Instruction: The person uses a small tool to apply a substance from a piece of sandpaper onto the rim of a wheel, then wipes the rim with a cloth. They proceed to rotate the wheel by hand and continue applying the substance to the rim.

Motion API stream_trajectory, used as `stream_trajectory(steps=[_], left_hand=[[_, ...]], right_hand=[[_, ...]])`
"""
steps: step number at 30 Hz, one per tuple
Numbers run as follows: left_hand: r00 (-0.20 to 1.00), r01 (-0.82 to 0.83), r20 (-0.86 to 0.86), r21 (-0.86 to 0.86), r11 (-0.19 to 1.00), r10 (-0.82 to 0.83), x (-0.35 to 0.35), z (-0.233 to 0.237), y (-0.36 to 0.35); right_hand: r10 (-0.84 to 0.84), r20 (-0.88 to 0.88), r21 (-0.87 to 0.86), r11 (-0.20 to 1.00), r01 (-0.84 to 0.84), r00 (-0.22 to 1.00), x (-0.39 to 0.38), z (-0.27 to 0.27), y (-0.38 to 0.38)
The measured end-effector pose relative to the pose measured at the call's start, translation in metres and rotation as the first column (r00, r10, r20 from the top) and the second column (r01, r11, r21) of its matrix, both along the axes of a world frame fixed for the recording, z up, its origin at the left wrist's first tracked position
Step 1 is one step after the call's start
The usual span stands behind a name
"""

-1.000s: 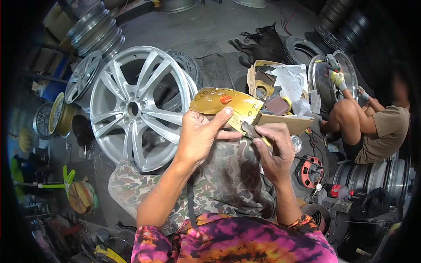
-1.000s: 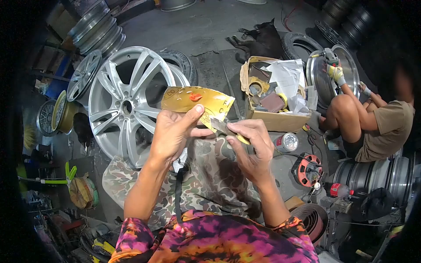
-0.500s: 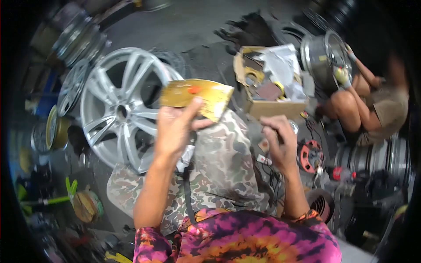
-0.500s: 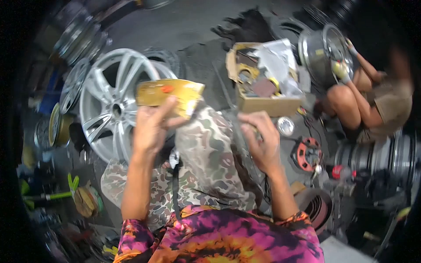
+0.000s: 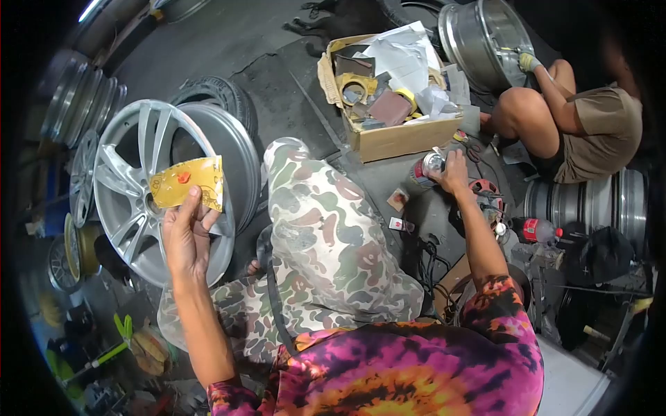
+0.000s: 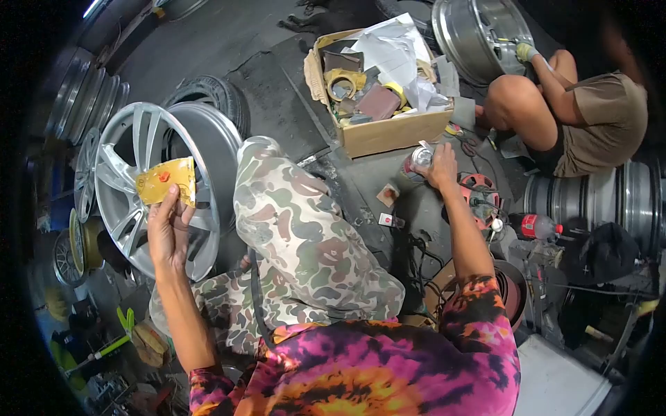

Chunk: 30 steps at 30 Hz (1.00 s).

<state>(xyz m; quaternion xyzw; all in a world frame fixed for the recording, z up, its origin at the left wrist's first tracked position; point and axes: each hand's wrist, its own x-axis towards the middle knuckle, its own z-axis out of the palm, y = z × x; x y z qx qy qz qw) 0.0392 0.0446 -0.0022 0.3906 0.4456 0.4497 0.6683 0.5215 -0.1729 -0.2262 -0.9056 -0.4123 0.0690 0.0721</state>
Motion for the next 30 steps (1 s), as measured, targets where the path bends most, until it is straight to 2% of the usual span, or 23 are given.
stream_trajectory(steps=[4,7,8,9,11,13,15,19,22,25,26,28,29,30], left_hand=[[0.998,-0.012,-0.061,-0.045,0.999,0.010,-0.008,-0.014,-0.009],[0.990,0.017,-0.140,-0.074,0.997,-0.028,-0.009,-0.023,-0.021],[0.990,0.032,-0.132,-0.106,0.994,-0.046,-0.006,-0.023,-0.027],[0.991,0.051,-0.119,-0.136,0.989,-0.067,-0.001,-0.023,-0.033],[0.994,0.093,-0.041,-0.216,0.972,-0.104,0.000,-0.028,-0.043],[0.995,0.095,-0.011,-0.240,0.966,-0.101,-0.001,-0.033,-0.049],[0.997,0.071,0.013,-0.243,0.967,-0.070,-0.007,-0.039,-0.051],[0.997,0.060,0.056,-0.277,0.959,-0.047,-0.016,-0.038,-0.050],[0.996,0.071,0.080,-0.286,0.955,-0.050,-0.014,-0.040,-0.052],[0.991,0.084,0.127,-0.271,0.959,-0.051,-0.009,-0.037,-0.057],[0.985,0.101,0.161,-0.281,0.954,-0.057,-0.007,-0.038,-0.058],[0.976,0.133,0.207,-0.306,0.943,-0.071,-0.004,-0.041,-0.061],[0.975,0.136,0.210,-0.307,0.942,-0.072,-0.004,-0.045,-0.060],[0.975,0.143,0.205,-0.305,0.941,-0.082,-0.005,-0.050,-0.060]], right_hand=[[0.069,-0.058,-0.043,0.997,-0.071,0.996,0.021,-0.035,-0.003],[0.166,0.105,-0.023,0.986,-0.165,0.980,0.032,-0.050,-0.008],[0.100,0.027,-0.041,0.994,-0.099,0.995,0.024,-0.030,-0.003],[0.086,-0.038,-0.007,0.996,-0.086,0.996,0.036,-0.039,-0.002],[0.032,-0.039,-0.054,0.998,-0.034,0.999,0.022,-0.019,0.006],[0.042,-0.022,-0.003,0.999,-0.042,0.999,0.011,-0.020,0.003],[0.020,0.194,0.106,0.993,-0.041,0.981,0.006,-0.028,-0.004],[-0.043,0.176,0.198,0.980,0.008,0.983,-0.021,-0.018,-0.013],[-0.136,0.189,0.388,0.920,0.053,0.973,-0.033,-0.014,-0.021],[0.008,0.016,0.362,0.932,-0.013,1.000,-0.058,-0.015,-0.055],[0.086,0.091,0.357,0.927,-0.113,0.992,-0.070,-0.033,-0.073],[-0.050,-0.331,0.162,0.981,0.109,0.942,-0.088,-0.064,-0.103],[-0.052,-0.328,0.160,0.981,0.110,0.943,-0.089,-0.070,-0.109],[-0.144,-0.649,0.067,0.967,0.244,0.747,-0.089,-0.076,-0.118]])
